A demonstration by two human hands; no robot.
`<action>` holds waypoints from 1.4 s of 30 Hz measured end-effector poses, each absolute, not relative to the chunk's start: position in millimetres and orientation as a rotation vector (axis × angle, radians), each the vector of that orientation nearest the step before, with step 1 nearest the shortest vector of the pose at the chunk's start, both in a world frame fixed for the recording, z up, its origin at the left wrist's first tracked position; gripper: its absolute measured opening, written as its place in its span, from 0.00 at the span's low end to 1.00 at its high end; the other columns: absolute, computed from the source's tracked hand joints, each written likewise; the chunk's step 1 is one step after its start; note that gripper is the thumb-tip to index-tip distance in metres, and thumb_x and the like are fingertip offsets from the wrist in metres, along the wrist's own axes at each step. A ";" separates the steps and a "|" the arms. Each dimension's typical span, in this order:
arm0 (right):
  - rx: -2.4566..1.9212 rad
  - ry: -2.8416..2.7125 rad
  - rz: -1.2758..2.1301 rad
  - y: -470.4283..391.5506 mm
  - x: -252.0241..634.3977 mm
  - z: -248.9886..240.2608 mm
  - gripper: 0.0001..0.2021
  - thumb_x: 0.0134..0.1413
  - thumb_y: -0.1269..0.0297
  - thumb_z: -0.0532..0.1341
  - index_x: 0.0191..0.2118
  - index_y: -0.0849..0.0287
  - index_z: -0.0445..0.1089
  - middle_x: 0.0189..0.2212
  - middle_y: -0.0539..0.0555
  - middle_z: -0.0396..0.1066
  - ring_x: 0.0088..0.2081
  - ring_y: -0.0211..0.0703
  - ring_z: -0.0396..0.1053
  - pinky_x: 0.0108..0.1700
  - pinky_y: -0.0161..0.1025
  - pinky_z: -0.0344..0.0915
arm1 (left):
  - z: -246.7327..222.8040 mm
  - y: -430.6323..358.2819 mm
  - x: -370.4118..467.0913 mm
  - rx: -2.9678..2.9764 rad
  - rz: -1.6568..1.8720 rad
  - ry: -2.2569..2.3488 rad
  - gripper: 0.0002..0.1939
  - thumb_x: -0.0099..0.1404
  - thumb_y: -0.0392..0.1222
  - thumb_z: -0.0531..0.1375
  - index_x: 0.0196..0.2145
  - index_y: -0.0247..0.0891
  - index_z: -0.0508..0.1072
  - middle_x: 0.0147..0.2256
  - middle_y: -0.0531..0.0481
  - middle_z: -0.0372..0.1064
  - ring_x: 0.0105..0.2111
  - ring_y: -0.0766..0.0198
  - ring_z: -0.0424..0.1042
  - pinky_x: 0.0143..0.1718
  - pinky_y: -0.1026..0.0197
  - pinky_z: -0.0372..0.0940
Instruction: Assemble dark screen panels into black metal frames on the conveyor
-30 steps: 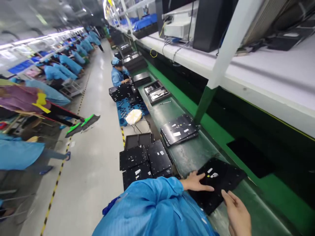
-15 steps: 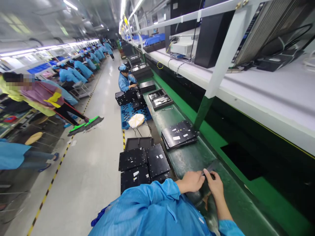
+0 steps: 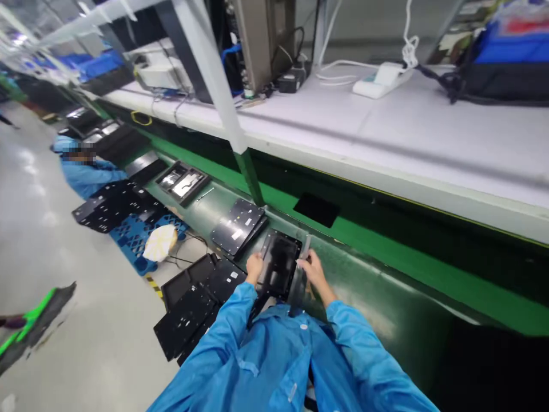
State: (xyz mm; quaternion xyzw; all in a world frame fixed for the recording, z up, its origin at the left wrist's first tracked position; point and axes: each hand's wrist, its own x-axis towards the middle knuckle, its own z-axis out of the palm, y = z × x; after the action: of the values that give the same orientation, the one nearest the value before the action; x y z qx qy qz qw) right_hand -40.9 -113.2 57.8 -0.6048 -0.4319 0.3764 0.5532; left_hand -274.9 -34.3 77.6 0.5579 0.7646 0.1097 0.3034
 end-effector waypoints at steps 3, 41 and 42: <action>-1.493 -0.728 0.866 -147.2 30.2 47.4 0.18 0.45 0.47 0.63 0.37 0.55 0.73 0.36 0.55 0.76 0.42 0.52 0.72 0.46 0.45 0.69 | 58.9 -22.2 -276.2 1.524 0.252 2.017 0.17 0.74 0.39 0.55 0.50 0.35 0.83 0.52 0.31 0.80 0.55 0.45 0.78 0.53 0.54 0.68; -1.678 -0.494 0.357 -257.3 106.0 89.3 0.28 0.51 0.38 0.71 0.47 0.56 0.79 0.47 0.61 0.79 0.50 0.55 0.73 0.55 0.49 0.70 | 188.3 -15.6 -121.4 1.265 0.540 0.771 0.13 0.54 0.44 0.72 0.32 0.39 0.74 0.30 0.53 0.72 0.28 0.65 0.71 0.29 0.63 0.69; -1.674 -0.555 0.364 -266.2 114.3 99.7 0.29 0.49 0.40 0.73 0.50 0.55 0.79 0.52 0.61 0.78 0.55 0.57 0.72 0.58 0.50 0.69 | 192.7 -24.9 -119.7 1.267 0.495 0.747 0.14 0.53 0.44 0.73 0.31 0.38 0.74 0.29 0.52 0.72 0.27 0.66 0.70 0.29 0.63 0.68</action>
State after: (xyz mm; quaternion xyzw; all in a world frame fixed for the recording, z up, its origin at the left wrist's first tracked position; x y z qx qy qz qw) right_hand 114.3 -266.2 99.7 -0.7284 -0.2413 0.1582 0.6214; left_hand -119.7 -24.9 192.7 0.5717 0.3373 0.2236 0.7137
